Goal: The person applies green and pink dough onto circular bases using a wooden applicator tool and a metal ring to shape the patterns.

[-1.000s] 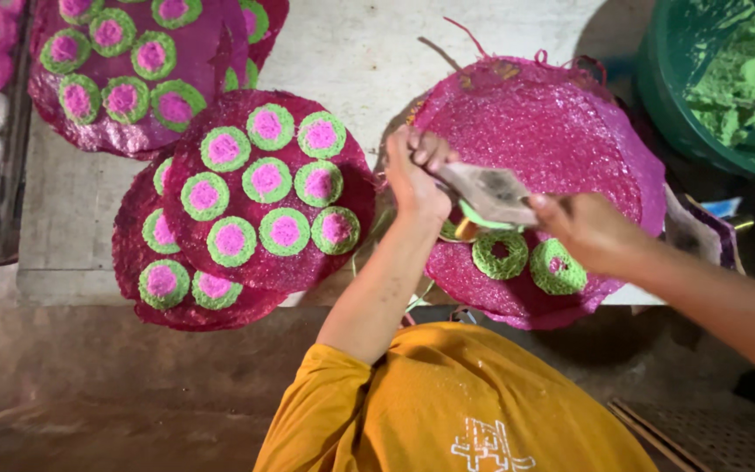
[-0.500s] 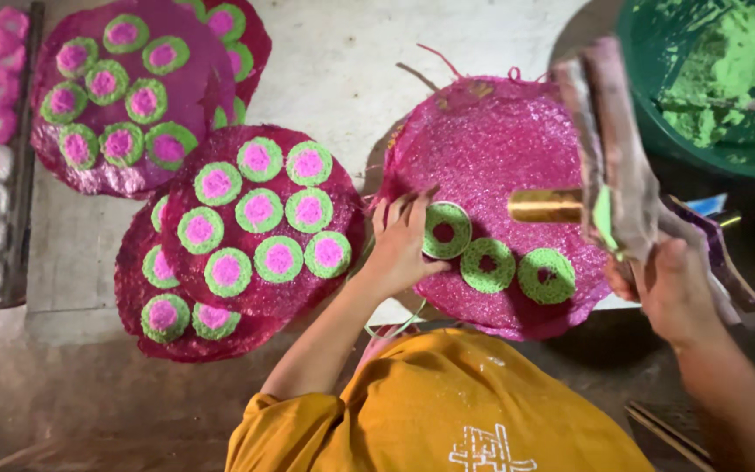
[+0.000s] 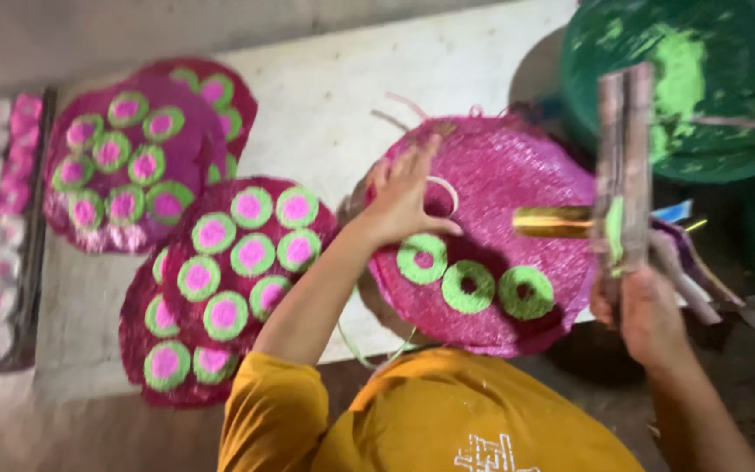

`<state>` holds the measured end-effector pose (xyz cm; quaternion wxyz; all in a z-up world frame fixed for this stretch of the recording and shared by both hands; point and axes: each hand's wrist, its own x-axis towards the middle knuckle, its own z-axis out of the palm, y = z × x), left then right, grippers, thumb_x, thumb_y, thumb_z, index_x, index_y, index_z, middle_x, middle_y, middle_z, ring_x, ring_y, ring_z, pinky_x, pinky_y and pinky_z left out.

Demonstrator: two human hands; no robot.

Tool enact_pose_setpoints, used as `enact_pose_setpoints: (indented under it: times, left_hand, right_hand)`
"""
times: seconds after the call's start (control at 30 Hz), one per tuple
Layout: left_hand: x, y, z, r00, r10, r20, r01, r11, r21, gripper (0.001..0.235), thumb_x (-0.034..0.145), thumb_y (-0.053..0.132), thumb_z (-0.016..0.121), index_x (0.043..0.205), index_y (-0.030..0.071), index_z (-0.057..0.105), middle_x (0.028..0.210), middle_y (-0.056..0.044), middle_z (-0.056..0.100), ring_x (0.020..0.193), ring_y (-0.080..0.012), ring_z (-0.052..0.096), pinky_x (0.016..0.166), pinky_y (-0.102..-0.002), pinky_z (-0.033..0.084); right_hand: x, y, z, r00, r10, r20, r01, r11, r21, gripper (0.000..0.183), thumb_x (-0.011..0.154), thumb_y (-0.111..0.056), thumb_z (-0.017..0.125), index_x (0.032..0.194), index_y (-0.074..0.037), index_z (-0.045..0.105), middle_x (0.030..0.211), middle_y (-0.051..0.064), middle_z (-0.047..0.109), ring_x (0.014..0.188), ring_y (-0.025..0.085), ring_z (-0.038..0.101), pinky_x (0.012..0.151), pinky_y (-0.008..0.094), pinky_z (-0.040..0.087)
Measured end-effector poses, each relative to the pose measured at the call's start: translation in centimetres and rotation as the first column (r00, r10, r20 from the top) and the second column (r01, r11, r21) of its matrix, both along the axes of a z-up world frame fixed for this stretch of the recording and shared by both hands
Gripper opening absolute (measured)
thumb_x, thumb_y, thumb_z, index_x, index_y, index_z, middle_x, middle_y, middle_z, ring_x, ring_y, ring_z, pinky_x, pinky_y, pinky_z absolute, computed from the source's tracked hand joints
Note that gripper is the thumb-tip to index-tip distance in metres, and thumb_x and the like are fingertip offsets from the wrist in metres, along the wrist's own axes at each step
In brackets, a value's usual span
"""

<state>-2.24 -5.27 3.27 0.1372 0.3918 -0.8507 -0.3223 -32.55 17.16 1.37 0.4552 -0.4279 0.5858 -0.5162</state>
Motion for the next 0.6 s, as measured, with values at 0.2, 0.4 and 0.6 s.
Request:
enact_pose_setpoints:
  times: [0.2,0.4,0.6]
  left_hand:
    - [-3.6,6.5,4.7,0.896,-0.425,-0.13,0.438,0.792,0.426,0.072,0.075,0.019,0.082,0.141,0.004,0.058,0.138,-0.019,0.058,0.123,-0.0301,0.06,0.107,-0.038,0.051]
    - [-2.9,10.9,6.7,0.617,-0.725,-0.306,0.786,0.551,0.281,0.04,0.09,0.019,0.066,0.127,0.005,0.063,0.116,-0.02,0.066,0.103,-0.0314,0.067,0.086,-0.04,0.053]
    - [-5.1,11.5,7.9,0.612,-0.791,-0.009,0.79,0.611,0.053,0.031,0.097,0.018,0.051,0.122,0.009,0.068,0.092,-0.022,0.068,0.082,-0.0384,0.071,0.068,-0.048,0.055]
  right_hand:
    - [2.7,-0.1,7.8,0.552,0.176,-0.815,-0.267,0.963,0.028,0.055,0.083,-0.05,0.07,0.113,-0.004,0.067,0.068,0.013,0.063,0.061,0.028,0.062,0.057,0.042,0.05]
    - [4.0,-0.8,20.6,0.256,0.066,-0.964,-0.843,0.503,-0.189,0.054,0.094,-0.054,0.07,0.097,-0.001,0.063,0.083,0.011,0.064,0.074,0.029,0.066,0.066,0.043,0.053]
    - [0.9,-3.1,21.8,0.139,0.479,-0.867,-0.96,0.281,0.001,0.036,0.094,-0.035,0.065,0.092,0.001,0.061,0.07,0.016,0.059,0.065,0.039,0.061,0.057,0.05,0.045]
